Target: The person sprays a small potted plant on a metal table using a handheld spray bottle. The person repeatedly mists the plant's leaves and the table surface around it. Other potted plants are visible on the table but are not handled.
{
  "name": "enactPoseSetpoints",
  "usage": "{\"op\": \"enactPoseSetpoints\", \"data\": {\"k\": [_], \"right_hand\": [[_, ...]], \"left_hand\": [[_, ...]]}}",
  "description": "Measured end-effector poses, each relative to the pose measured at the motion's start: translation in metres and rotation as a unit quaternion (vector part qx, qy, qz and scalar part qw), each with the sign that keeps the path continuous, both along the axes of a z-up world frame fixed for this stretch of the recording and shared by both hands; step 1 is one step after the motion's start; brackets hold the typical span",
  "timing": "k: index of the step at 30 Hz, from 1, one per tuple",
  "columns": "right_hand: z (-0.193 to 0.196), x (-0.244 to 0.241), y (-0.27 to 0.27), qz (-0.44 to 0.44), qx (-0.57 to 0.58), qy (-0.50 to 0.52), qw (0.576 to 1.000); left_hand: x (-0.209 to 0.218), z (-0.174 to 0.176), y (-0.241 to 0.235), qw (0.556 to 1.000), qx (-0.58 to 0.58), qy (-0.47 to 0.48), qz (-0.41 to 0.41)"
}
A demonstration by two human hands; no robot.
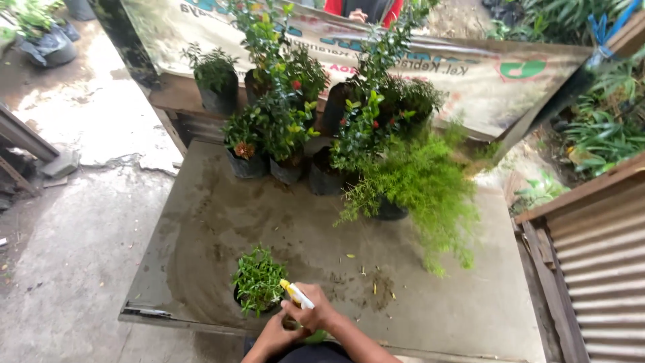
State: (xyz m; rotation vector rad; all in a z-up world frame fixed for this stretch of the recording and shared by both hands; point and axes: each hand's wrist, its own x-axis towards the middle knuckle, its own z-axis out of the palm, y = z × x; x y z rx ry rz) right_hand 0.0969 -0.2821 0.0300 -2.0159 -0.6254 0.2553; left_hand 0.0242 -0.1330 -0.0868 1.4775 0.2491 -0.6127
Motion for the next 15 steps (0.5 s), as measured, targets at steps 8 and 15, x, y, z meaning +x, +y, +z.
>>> {"op": "enactPoseSetpoints", "data": {"k": [8,15], "right_hand": [[0.001,0.006,0.016,-0.008,0.021,0.016,1.0],[0.007,-0.017,0.03,-0.059,0.022,0.051,0.997]], "left_hand": [[0.014,-0.014,0.021,0.999,0.034,-0.017,-0.037],[0.012,0.034,0.04,0.993,0.035,-0.006,-0.111]]}}
